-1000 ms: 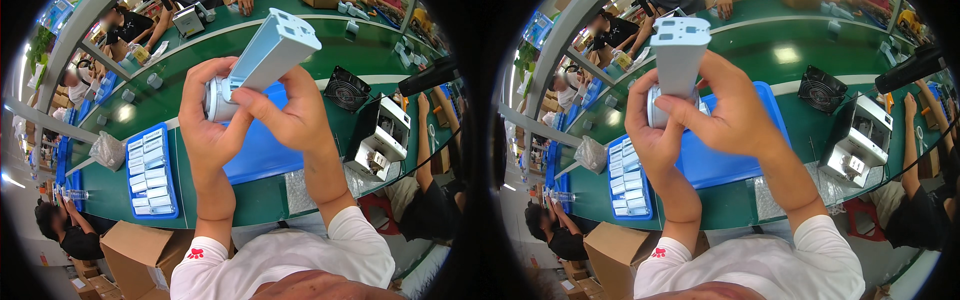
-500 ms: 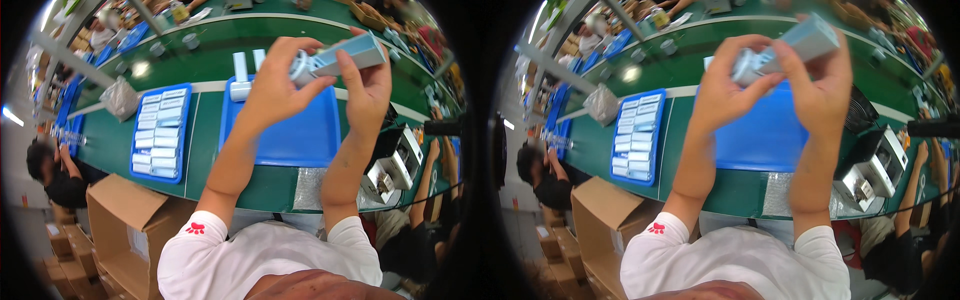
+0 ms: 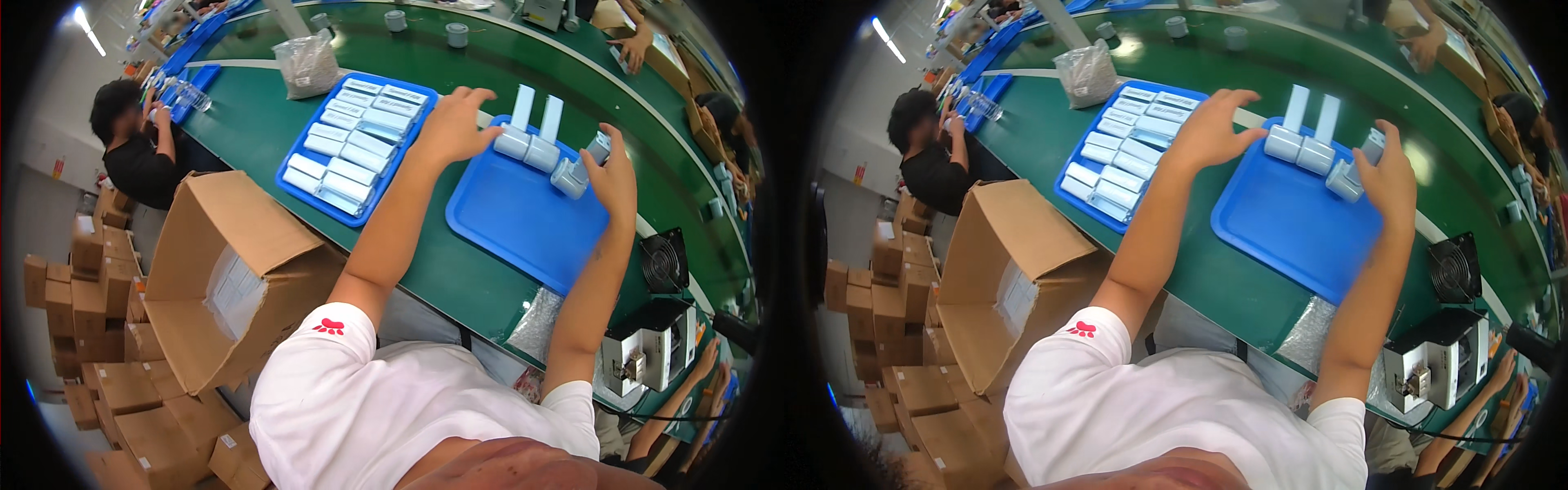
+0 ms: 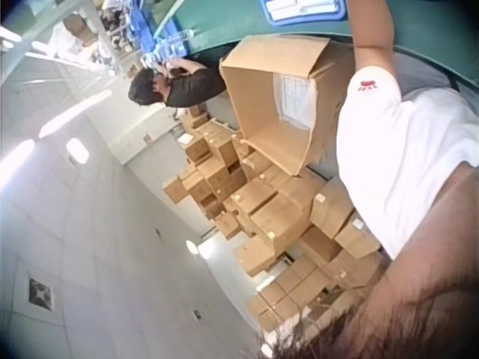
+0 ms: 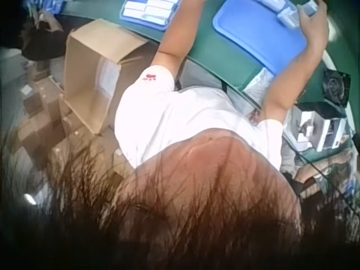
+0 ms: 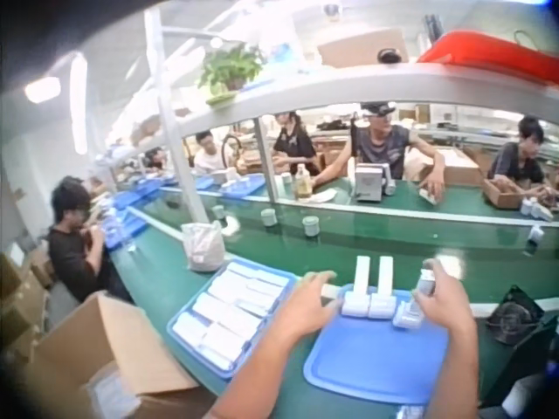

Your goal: The person assembles small electronic devices by inserting cylindrical components into light blue plastic housings. They use a handheld soldering iron to secure internal wires and then place the finished units into a blue tray. The process is repeated for multiple units in a factory setting.

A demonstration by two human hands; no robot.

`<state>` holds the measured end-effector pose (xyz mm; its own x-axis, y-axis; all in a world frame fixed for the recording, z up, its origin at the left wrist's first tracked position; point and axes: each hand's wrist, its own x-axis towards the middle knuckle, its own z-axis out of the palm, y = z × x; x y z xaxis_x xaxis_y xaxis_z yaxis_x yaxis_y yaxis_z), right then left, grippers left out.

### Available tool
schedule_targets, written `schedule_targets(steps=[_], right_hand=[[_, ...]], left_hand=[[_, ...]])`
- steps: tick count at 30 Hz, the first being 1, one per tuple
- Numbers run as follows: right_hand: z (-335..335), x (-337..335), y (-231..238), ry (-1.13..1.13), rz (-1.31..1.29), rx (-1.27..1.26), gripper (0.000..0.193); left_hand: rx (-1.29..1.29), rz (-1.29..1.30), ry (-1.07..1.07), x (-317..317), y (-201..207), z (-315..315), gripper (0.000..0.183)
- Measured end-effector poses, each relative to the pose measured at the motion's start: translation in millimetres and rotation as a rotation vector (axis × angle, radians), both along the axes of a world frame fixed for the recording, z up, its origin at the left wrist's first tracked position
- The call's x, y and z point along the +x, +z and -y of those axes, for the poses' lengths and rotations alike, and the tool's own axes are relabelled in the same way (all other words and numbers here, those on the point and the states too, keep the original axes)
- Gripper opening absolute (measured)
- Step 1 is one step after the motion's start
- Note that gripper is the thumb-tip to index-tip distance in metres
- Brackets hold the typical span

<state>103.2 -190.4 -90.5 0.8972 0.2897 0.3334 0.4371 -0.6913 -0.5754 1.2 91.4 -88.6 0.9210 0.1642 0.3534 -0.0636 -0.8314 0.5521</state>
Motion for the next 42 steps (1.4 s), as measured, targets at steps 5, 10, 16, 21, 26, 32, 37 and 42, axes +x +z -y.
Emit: schedule_targets(steps=[5, 10, 16, 21, 26, 32, 37, 42], right_hand=[[-14.9, 0.5, 0.2, -0.039, -0.043, -0.110, 0.060], [-10.1, 8.7, -9.3, -0.031, 0.130, -0.009, 0.059], [-15.8, -23.0, 29.5, 0.046, 0.118, 0.197, 0.054], [-14.5, -45.9, 49.8, 0.172, 0.090, 0.329, 0.051], [-11.3, -61.4, 62.2, 0.263, 0.101, 0.370, 0.050], [-7.3, -80.5, 73.7, 0.371, 0.195, 0.375, 0.050], [1.7, -91.8, 81.0, 0.440, 0.227, 0.418, 0.049], [2.9, -97.7, 83.0, 0.478, 0.244, 0.421, 0.045]], left_hand=[[0.139, -0.201, 0.366, 4.3, -49.4, -79.7, 0.051], [0.257, -0.225, 0.402, 32.3, -74.5, -111.8, 0.052], [0.317, -0.134, 0.421, 43.8, -91.5, -110.0, 0.046], [0.289, -0.050, 0.409, 46.4, -90.6, -107.9, 0.038], [0.430, 0.037, 0.437, 45.0, -97.9, -105.0, 0.025], [0.421, -0.018, 0.378, 57.7, -111.7, -110.6, 0.021], [0.297, 0.001, 0.289, 65.6, -104.4, -124.2, 0.022], [0.208, 0.018, 0.201, 62.0, -88.2, -135.3, 0.021]])
